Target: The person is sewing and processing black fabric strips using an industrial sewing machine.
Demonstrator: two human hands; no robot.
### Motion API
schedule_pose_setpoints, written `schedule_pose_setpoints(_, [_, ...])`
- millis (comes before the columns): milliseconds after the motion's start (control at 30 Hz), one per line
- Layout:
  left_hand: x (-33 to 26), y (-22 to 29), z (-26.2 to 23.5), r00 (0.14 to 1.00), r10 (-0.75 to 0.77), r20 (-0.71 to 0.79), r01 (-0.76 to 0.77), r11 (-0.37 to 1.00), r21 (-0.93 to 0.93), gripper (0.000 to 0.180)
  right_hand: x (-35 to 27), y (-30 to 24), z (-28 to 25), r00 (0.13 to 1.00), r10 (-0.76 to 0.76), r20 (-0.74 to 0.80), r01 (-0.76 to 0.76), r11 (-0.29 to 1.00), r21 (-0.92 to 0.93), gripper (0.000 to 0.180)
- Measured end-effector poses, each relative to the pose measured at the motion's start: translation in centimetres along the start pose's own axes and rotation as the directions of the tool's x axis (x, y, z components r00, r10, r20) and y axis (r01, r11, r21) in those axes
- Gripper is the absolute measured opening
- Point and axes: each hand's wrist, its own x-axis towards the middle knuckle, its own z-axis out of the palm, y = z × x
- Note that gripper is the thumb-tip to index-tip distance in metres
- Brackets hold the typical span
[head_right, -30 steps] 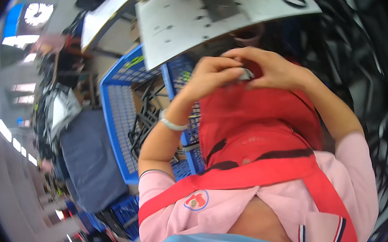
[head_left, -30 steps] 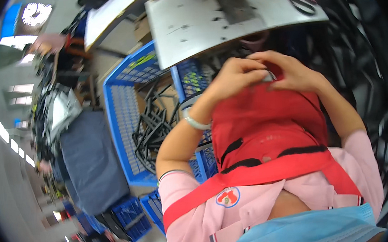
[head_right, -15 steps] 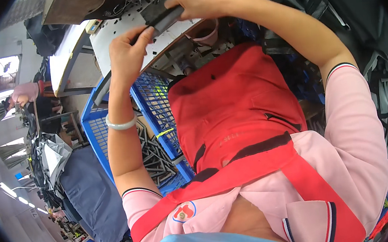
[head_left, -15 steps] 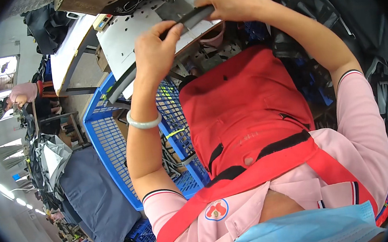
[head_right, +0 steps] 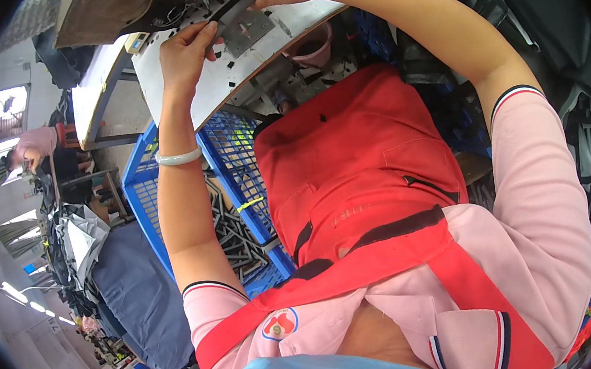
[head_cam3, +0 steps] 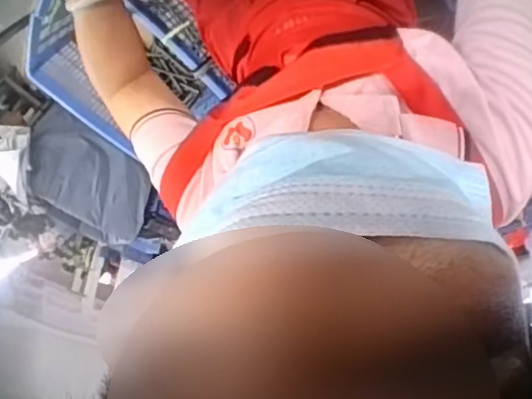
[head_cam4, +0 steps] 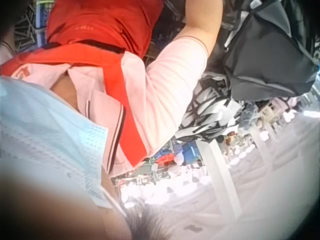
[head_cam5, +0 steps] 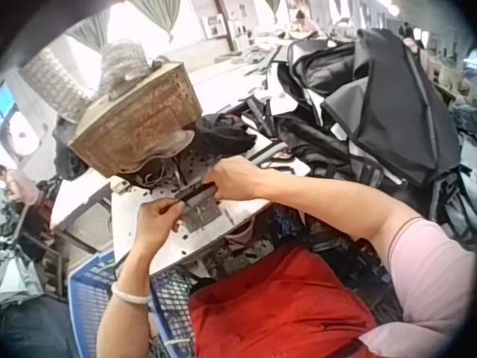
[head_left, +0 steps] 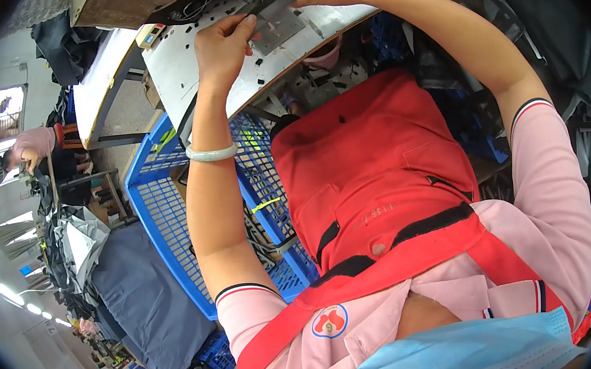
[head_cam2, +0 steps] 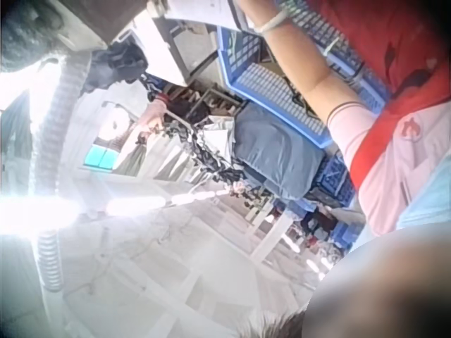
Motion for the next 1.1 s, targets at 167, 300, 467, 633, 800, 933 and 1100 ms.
schedule_pose_setpoints(167, [0.5,-0.6,-0.3,1.0,-0.01,-0.011,0.01,0.998,-0.055,0.029,0.8,0.1,0.1,0.996,0.061,0.065,-0.062,0.998,0.014,0.027])
schedule_pose_setpoints(300, [1.3,-0.9,-0.7,1.0,-0.007,-0.008,0.006,0.993,-0.114,0.028,1.6,0.7,0.4,0.999,0.023,0.029,-0.024,1.0,0.016,0.03])
schedule_pose_setpoints(467, [2.5,-1.1,-0.6,0.999,-0.032,0.01,0.033,0.962,-0.271,0.024,3.1,1.5,0.4,0.997,0.043,0.058,-0.043,0.999,-0.01,0.037])
schedule_pose_setpoints(633, [1.5,-2.0,-1.4,0.997,-0.046,-0.067,0.024,0.952,-0.304,0.025,1.6,1.8,0.4,0.992,0.112,-0.058,-0.109,0.993,0.051,0.036])
schedule_pose_setpoints(800, [-0.6,-1.7,-1.5,0.996,0.065,0.057,-0.077,0.971,0.225,0.031,-3.9,-5.5,2.0,0.98,-0.186,0.076,0.181,0.982,0.058,0.028])
schedule_pose_setpoints(933, [-1.3,3.6,3.2,0.949,0.188,0.254,-0.245,0.946,0.214,0.031,-5.4,-11.6,6.3,0.876,-0.481,-0.042,0.474,0.873,-0.115,0.007])
schedule_pose_setpoints(1100, [-1.1,-0.4,2.9,0.968,0.087,0.236,-0.03,0.972,-0.235,0.035,-3.6,-8.9,3.8,0.914,-0.216,0.342,0.181,0.975,0.132,0.021])
